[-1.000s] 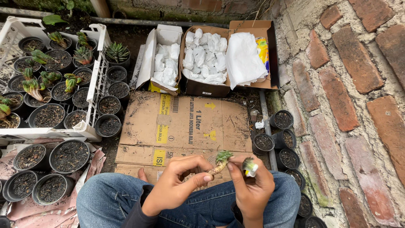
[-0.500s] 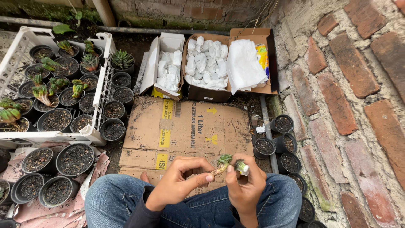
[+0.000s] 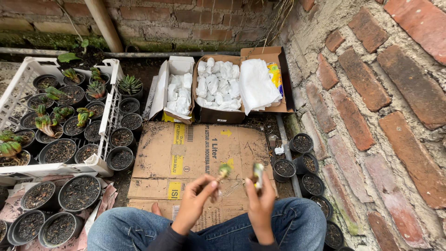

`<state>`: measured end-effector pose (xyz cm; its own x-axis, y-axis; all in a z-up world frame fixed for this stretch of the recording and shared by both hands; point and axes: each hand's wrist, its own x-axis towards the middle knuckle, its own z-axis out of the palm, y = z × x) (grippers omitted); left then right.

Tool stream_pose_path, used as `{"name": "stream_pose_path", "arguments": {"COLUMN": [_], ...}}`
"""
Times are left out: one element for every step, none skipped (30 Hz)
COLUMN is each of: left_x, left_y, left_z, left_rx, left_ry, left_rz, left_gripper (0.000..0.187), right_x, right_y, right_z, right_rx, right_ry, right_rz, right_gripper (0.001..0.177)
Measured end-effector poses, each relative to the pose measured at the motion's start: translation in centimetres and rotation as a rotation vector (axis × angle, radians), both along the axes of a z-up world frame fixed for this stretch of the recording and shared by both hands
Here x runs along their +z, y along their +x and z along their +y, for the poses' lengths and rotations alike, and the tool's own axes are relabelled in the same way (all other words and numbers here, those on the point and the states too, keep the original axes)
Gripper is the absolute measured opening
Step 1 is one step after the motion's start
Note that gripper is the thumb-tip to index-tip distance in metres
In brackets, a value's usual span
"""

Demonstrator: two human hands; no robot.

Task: The person sits on the ground and cleans small succulent plants using a toothbrush. They remove the plants from pots, brush the roots and leaves, and then wrap the cleaned plants in white tissue paper before placing them into a cardboard box.

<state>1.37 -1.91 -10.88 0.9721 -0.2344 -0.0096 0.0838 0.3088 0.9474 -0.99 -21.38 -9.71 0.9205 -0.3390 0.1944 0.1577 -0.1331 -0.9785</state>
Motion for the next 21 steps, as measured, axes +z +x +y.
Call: {"name": "stream_pose_path", "arguments": {"left_x": [-0.8, -1.5, -2.3, -2.3, -2.2, -2.2, -2.3, -2.4, -2.4, -2.3, -2.3, -2.3, -2.4, -2.4, -2.3, -1.4, -0.4, 0.4, 0.7, 1.0, 1.3], "left_y": [0.3, 0.8, 1.2, 1.4, 1.7, 2.0, 1.7, 1.9, 2.1, 2.1, 2.2, 2.0, 1.8, 1.9, 2.0, 1.7, 1.4, 1.1, 1.2, 1.0, 1.0], "left_z": [0.4, 0.7, 1.1, 1.1, 1.2, 1.3, 1.1, 1.2, 1.3, 1.3, 1.3, 1.4, 1.3, 1.1, 1.0, 1.0, 1.1, 1.2, 1.3, 1.4, 1.5], "left_rx": [-0.004, 0.054, 0.112, 0.109, 0.156, 0.209, 0.21, 0.217, 0.224, 0.231, 0.225, 0.213, 0.214, 0.214, 0.213, 0.212, 0.201, 0.192, 0.192, 0.182, 0.172], "left_ry": [0.001, 0.008, 0.015, 0.015, 0.031, 0.045, 0.043, 0.027, 0.011, 0.008, 0.007, 0.006, 0.004, -0.014, -0.031, -0.035, -0.036, -0.038, -0.044, -0.052, -0.06], "left_rz": [0.002, 0.013, 0.024, 0.029, 0.022, 0.015, 0.018, 0.008, -0.002, -0.002, -0.004, -0.002, 0.001, 0.004, 0.006, -0.001, -0.016, -0.033, -0.041, -0.068, -0.094], "left_gripper": [0.015, 0.017, 0.019, 0.019, 0.02, 0.021, 0.021, 0.023, 0.025, 0.025, 0.026, 0.026, 0.026, 0.026, 0.025, 0.025, 0.024, 0.024, 0.024, 0.022, 0.021], "right_x": [-1.8, -3.6, -5.4, -7.1, -8.9, -10.6, -10.8, -10.9, -11.1, -12.0, -13.0, -14.0, -15.7, -17.2, -18.7, -18.0, -17.2, -16.5, -16.5, -16.7, -16.8], "right_y": [1.5, 2.9, 4.4, 4.7, 5.0, 5.4, 5.0, 5.2, 5.3, 5.3, 5.2, 4.8, 4.3, 4.1, 3.8, 3.5, 3.2, 3.0, 3.2, 3.1, 3.1], "right_z": [-0.1, -0.3, -0.5, 0.0, 0.6, 1.2, 1.7, 2.5, 3.3, 3.9, 4.6, 5.2, 5.4, 5.5, 5.6, 5.8, 5.9, 6.1, 5.8, 5.6, 5.4], "right_rx": [-0.004, 0.087, 0.178, 0.176, 0.256, 0.341, 0.343, 0.399, 0.452, 0.458, 0.514, 0.566, 0.569, 0.597, 0.626, 0.619, 0.616, 0.612, 0.606, 0.587, 0.569], "right_ry": [0.001, -0.077, -0.154, -0.153, -0.321, -0.493, -0.496, -0.691, -0.886, -0.892, -1.009, -1.123, -1.125, -1.174, -1.222, -1.227, -1.185, -1.146, -1.153, -1.16, -1.167], "right_rz": [0.002, 0.267, 0.533, 0.538, 0.676, 0.808, 0.812, 0.768, 0.718, 0.715, 0.666, 0.62, 0.623, 0.57, 0.516, 0.512, 0.504, 0.494, 0.488, 0.43, 0.372], "right_gripper": [0.021, 0.017, 0.017, 0.017, 0.027, 0.038, 0.038, 0.024, 0.013, 0.013, 0.011, 0.015, 0.015, 0.024, 0.032, 0.032, 0.027, 0.027, 0.027, 0.022, 0.019]}}
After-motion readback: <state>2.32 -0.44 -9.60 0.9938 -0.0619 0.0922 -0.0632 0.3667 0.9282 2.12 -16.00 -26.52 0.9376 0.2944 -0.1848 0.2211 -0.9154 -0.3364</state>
